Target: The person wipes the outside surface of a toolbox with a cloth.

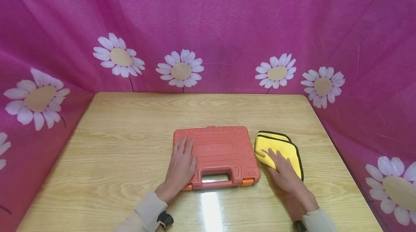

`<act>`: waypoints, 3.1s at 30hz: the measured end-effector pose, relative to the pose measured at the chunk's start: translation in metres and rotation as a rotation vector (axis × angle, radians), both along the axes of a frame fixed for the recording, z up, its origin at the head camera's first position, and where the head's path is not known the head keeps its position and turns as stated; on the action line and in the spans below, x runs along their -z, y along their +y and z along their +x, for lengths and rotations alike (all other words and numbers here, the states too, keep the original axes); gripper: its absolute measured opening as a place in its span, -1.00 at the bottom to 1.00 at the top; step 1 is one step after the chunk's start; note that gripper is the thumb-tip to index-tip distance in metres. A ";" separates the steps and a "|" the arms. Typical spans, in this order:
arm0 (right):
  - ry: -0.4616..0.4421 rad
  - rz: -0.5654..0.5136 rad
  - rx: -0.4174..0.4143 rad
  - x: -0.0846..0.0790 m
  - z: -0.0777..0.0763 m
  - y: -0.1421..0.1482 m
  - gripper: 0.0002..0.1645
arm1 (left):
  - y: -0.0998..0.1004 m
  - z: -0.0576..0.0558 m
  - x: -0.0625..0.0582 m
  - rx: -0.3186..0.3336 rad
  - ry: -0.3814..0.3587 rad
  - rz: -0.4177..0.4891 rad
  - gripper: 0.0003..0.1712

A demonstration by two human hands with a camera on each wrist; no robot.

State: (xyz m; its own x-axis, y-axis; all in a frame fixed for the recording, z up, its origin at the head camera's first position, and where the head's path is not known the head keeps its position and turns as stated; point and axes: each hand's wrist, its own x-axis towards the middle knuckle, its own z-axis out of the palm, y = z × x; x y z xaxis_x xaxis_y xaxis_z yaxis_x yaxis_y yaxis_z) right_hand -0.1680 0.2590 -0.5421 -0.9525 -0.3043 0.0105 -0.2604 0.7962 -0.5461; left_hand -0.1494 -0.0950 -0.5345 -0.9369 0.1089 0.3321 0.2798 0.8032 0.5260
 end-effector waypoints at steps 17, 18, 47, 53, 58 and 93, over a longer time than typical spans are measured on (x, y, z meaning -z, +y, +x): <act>0.000 -0.010 0.042 0.001 -0.001 0.001 -0.35 | -0.025 -0.010 0.015 -0.123 -0.383 0.453 -0.27; 0.010 -0.015 0.045 0.000 -0.002 0.001 -0.38 | -0.025 -0.010 0.015 -0.125 -0.384 0.462 -0.28; 0.153 -0.315 0.066 -0.058 -0.043 -0.117 -0.78 | -0.025 -0.009 0.018 -0.172 -0.406 0.533 -0.29; 0.093 -0.338 -0.010 -0.056 -0.047 -0.149 -0.72 | -0.026 -0.009 0.018 -0.166 -0.399 0.543 -0.29; 0.050 -0.346 -0.084 -0.052 -0.050 -0.172 -0.71 | -0.025 -0.009 0.018 -0.160 -0.391 0.548 -0.29; 0.047 0.324 -0.351 -0.044 -0.037 -0.260 -0.31 | -0.027 -0.008 0.022 -0.115 -0.324 0.532 -0.37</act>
